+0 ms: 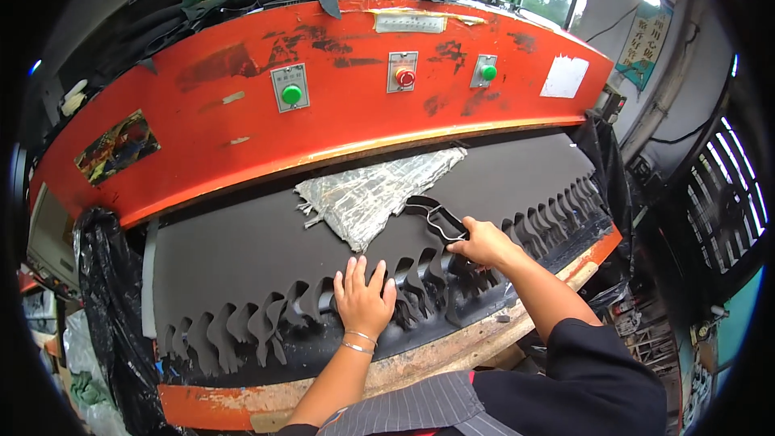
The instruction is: Operate a die-cutting machine to cut shoe upper components from a sheet of material.
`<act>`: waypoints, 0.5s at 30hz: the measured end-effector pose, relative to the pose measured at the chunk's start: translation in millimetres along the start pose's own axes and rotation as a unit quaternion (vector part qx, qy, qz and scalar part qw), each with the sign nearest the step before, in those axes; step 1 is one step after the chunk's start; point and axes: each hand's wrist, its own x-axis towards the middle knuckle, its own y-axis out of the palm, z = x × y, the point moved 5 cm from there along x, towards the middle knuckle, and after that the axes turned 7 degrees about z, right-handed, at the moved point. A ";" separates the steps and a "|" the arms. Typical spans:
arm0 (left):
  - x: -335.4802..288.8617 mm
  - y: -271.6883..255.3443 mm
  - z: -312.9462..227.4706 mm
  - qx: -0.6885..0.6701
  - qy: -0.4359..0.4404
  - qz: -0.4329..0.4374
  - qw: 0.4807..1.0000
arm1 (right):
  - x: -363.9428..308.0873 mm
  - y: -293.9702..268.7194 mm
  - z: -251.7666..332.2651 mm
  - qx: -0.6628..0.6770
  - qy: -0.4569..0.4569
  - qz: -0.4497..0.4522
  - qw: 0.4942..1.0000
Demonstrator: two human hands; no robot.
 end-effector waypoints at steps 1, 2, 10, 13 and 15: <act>2.0 1.1 0.0 -0.007 0.003 -0.003 1.000 | 2.3 -0.8 1.3 0.017 0.015 0.001 1.000; 2.6 1.7 0.4 -0.005 -0.003 0.000 1.000 | 4.7 0.3 6.4 0.021 0.021 -0.001 1.000; 10.2 6.9 -0.5 0.005 -0.014 -0.001 1.000 | 107.7 16.9 67.3 0.080 -0.025 -0.048 0.995; 14.4 8.9 -5.6 0.010 -0.012 0.001 1.000 | 170.3 5.2 95.1 0.077 0.007 -0.098 0.992; 14.4 9.6 -6.8 0.007 -0.009 0.004 1.000 | 184.6 -0.8 104.3 0.088 0.049 -0.065 0.993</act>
